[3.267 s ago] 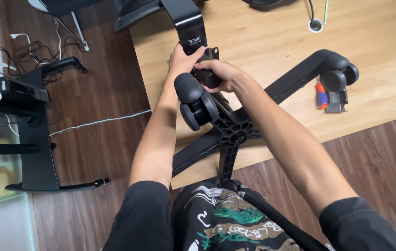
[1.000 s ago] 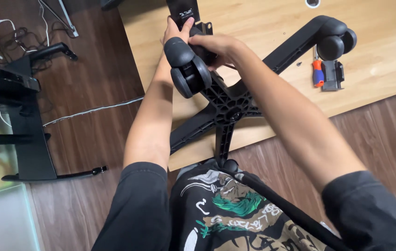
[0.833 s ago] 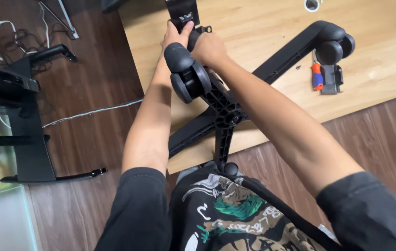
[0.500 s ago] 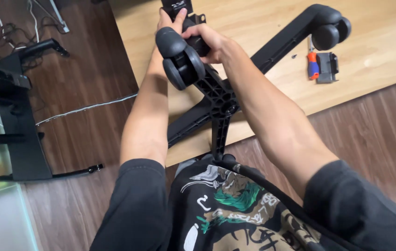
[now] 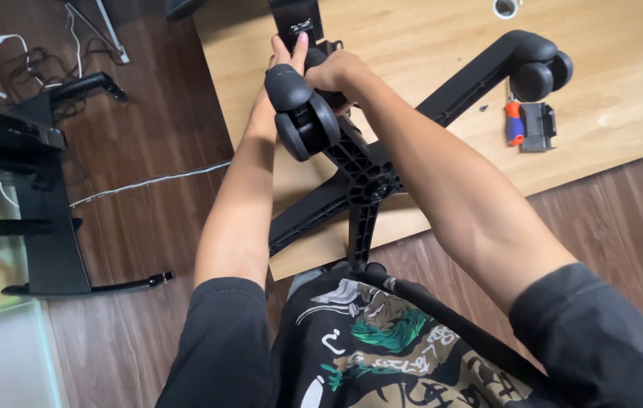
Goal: The person assembles an office chair on a wooden desk. They press casters into the five-star base, insert the gas lift cylinder, attach the seat mounting plate with a screwdriver, place the mesh seat on the cylinder, and drive screws under the seat to secure it.
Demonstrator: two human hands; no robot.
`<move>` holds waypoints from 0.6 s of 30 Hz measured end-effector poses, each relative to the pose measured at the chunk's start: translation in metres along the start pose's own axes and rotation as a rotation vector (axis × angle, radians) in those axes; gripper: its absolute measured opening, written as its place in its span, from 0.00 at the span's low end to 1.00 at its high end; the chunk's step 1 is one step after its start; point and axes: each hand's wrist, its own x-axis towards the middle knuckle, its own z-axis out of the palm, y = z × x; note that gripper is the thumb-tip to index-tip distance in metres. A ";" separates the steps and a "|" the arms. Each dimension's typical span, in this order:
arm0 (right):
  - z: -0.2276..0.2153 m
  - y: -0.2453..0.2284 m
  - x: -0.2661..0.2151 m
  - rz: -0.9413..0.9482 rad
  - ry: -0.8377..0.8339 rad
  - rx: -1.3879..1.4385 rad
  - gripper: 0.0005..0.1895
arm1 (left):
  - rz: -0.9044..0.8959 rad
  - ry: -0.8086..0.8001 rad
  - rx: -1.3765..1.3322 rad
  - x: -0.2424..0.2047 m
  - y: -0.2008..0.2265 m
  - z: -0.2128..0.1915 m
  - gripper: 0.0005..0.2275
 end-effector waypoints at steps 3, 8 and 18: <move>-0.004 0.019 0.027 -0.015 -0.250 0.184 0.14 | 0.540 0.015 0.607 0.019 -0.054 0.010 0.31; -0.005 0.051 0.036 0.062 -0.500 0.892 0.12 | 0.710 0.064 0.511 -0.037 -0.016 -0.002 0.39; 0.020 0.037 0.056 -0.405 0.255 -0.784 0.22 | 0.573 -0.004 0.709 0.019 -0.050 0.008 0.37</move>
